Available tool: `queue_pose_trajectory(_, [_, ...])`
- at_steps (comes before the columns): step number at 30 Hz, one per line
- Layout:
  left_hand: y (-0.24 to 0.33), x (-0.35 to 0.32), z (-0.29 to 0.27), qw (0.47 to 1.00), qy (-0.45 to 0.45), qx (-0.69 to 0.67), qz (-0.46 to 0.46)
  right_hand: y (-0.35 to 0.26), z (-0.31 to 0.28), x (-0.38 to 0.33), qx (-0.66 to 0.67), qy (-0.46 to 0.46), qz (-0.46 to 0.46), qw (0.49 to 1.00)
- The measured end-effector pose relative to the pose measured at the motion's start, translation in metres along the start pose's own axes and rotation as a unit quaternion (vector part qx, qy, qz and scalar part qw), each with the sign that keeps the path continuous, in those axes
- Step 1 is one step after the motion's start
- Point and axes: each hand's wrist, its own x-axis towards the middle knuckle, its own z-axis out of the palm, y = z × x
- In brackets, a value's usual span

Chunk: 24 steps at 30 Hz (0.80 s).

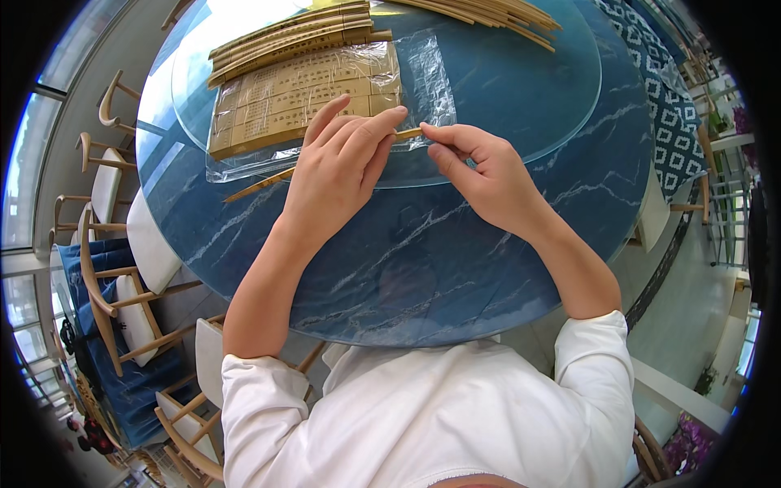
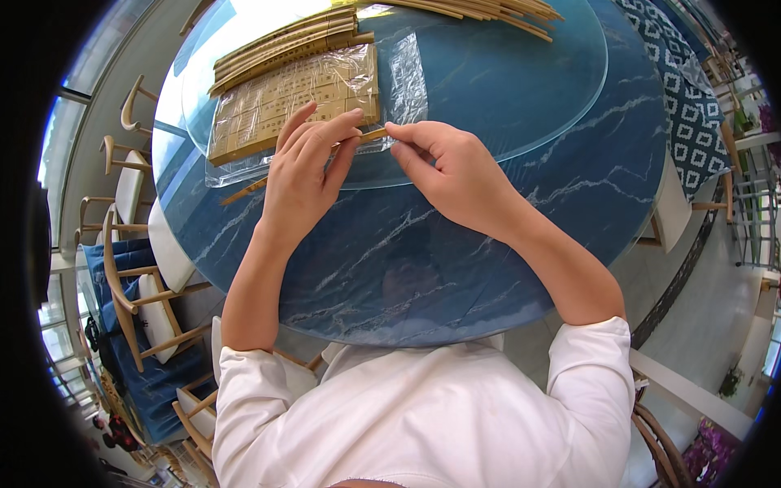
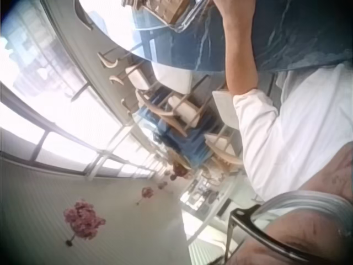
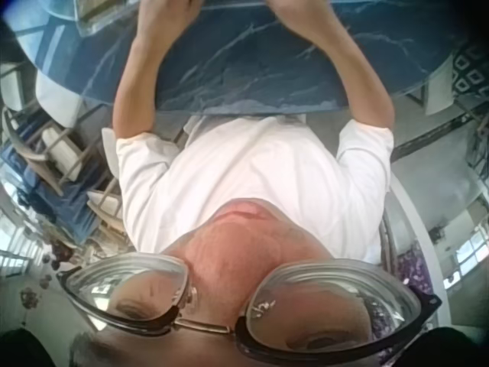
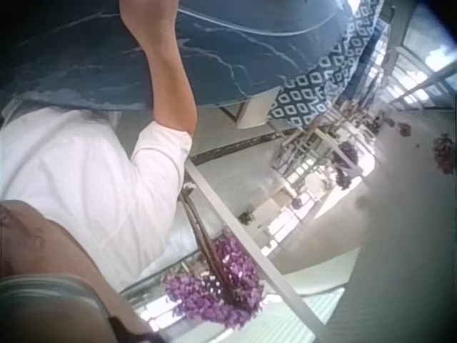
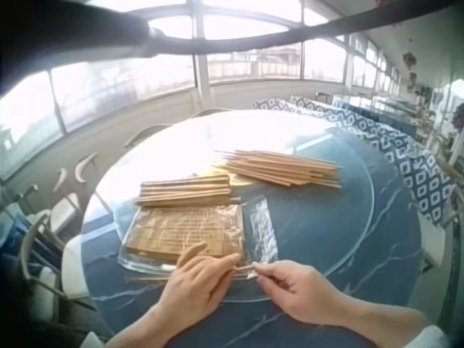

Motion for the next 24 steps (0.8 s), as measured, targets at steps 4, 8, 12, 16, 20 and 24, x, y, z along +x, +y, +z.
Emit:
queue_pose_trajectory(4, [-0.0011, -0.0001, -0.0008, 1.000, 0.004, 0.004, -0.001, -0.0021, 0.0002, -0.0008, 0.055, -0.021, 0.051, 0.997])
queue_pose_trajectory(8, [-0.0009, 0.0008, -0.0007, 1.000, 0.007, 0.002, -0.010, -0.0043, -0.0038, 0.0011, 0.136, -0.053, 0.122, 0.982])
queue_pose_trajectory(12, [-0.0008, 0.0002, -0.0011, 1.000, -0.002, 0.001, -0.019, 0.0003, -0.0011, 0.0015, 0.174, -0.053, 0.104, 0.978])
queue_pose_trajectory(16, [-0.0003, -0.0006, 0.0015, 1.000, -0.001, 0.002, -0.016, 0.0008, -0.0048, 0.0023, 0.168, -0.077, 0.126, 0.975])
queue_pose_trajectory(20, [-0.0007, -0.0008, 0.0002, 1.000, -0.005, 0.006, -0.021, -0.0010, -0.0034, 0.0012, 0.160, -0.072, 0.130, 0.976])
queue_pose_trajectory(24, [0.0032, 0.0011, 0.0000, 1.000, 0.003, 0.003, -0.024, -0.0034, -0.0037, 0.0015, 0.125, -0.026, 0.091, 0.988])
